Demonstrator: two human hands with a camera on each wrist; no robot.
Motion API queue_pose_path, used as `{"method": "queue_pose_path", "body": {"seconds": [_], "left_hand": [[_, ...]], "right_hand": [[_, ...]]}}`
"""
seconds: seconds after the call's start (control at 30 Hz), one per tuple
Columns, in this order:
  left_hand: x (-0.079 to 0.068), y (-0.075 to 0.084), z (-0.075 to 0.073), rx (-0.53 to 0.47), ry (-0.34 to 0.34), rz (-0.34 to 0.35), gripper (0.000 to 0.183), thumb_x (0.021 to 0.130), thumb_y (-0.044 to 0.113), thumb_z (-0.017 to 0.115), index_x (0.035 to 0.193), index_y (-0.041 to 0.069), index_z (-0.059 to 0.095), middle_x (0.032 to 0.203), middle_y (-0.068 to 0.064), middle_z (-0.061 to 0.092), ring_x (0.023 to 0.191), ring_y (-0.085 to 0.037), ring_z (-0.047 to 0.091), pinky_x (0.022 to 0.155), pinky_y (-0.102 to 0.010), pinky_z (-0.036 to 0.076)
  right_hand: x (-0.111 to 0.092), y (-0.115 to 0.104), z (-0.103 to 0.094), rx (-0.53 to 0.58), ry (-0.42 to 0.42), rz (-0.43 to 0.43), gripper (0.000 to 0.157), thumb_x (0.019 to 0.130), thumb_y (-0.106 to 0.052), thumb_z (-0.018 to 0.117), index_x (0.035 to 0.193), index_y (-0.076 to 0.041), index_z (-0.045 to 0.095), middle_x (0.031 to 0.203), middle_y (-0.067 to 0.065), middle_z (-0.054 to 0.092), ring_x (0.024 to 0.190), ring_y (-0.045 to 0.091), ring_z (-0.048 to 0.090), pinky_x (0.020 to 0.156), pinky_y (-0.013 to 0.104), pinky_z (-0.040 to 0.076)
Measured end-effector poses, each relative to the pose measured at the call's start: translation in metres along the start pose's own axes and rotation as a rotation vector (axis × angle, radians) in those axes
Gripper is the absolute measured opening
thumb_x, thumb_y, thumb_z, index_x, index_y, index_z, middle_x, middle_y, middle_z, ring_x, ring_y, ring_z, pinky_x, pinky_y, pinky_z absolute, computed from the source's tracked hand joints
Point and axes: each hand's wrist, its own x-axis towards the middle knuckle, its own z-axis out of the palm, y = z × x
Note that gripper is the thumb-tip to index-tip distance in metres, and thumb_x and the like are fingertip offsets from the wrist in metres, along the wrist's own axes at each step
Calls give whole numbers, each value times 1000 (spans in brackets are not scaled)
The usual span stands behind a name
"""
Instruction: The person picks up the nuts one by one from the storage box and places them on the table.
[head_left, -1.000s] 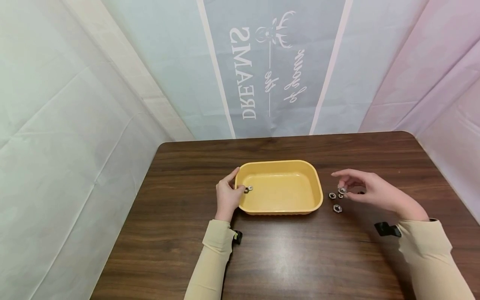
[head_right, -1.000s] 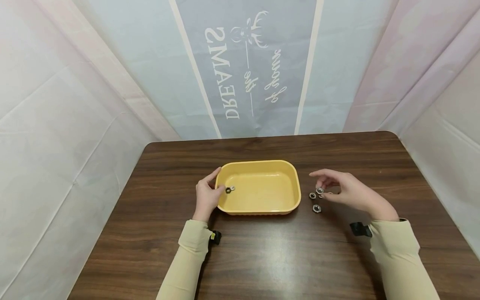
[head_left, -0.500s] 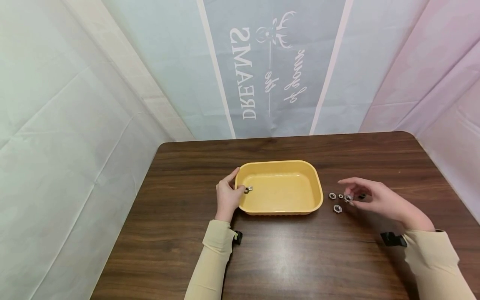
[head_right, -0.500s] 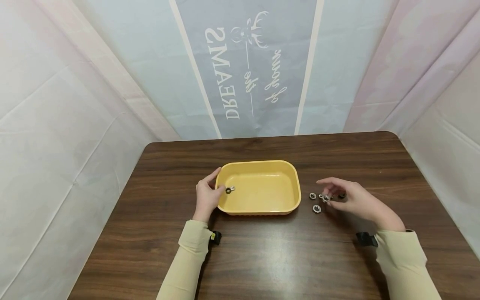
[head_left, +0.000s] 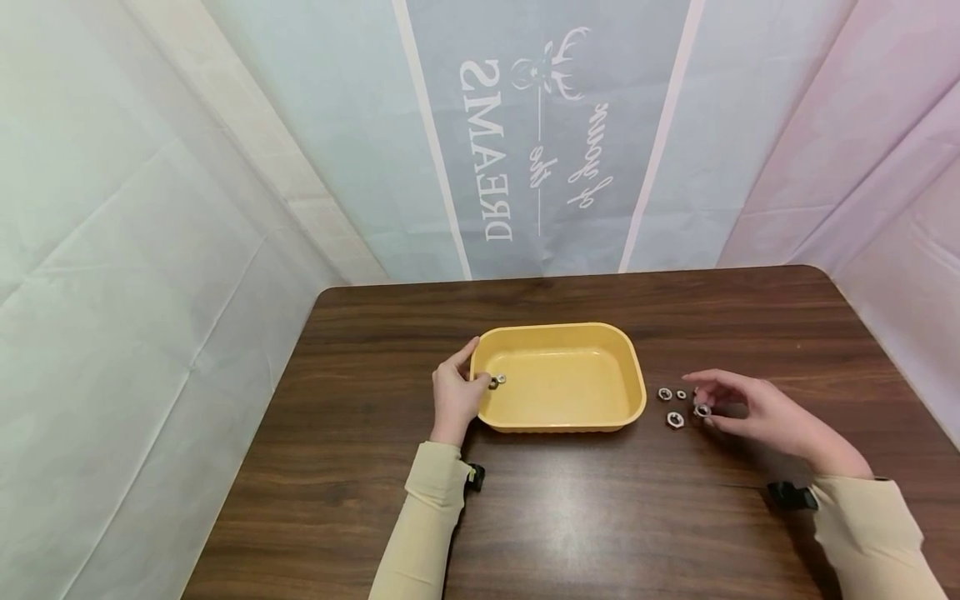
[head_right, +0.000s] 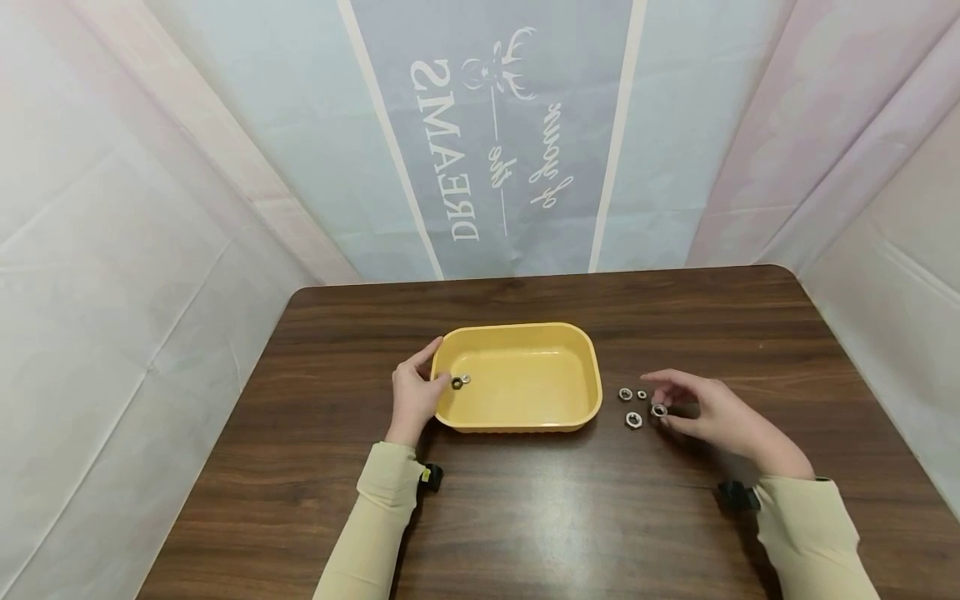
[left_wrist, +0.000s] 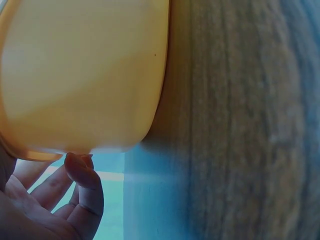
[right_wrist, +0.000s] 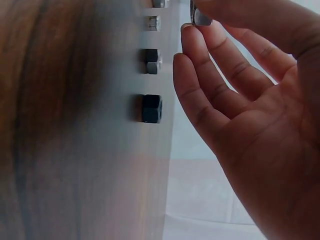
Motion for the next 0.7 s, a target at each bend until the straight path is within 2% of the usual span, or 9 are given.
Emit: {"method": "queue_pose_path", "body": {"seconds": [0.1, 0.4, 0.7], "left_hand": [[0, -1, 0, 0, 3, -5, 63, 73, -4, 63, 128, 28, 63, 49, -6, 50, 44, -17, 46, 38, -27, 41], [0, -2, 0, 11, 9, 2, 61, 73, -5, 64, 129, 19, 63, 50, -6, 50, 45, -16, 46, 38, -26, 41], [1, -2, 1, 10, 16, 4, 61, 72, -5, 65, 128, 19, 64, 51, -6, 51, 46, -15, 47, 38, -26, 42]], "right_hand": [[-2, 3, 3, 12, -1, -16, 59, 69, 15, 75, 123, 2, 57, 90, -2, 63, 82, 11, 59, 73, 16, 47], [-5, 11, 11, 34, -3, -16, 61, 68, 16, 76, 124, 4, 55, 88, 1, 62, 79, 14, 59, 68, 19, 48], [-5, 9, 13, 18, -16, 0, 60, 69, 13, 77, 124, 3, 55, 89, -1, 61, 79, 13, 58, 68, 19, 48]]}}
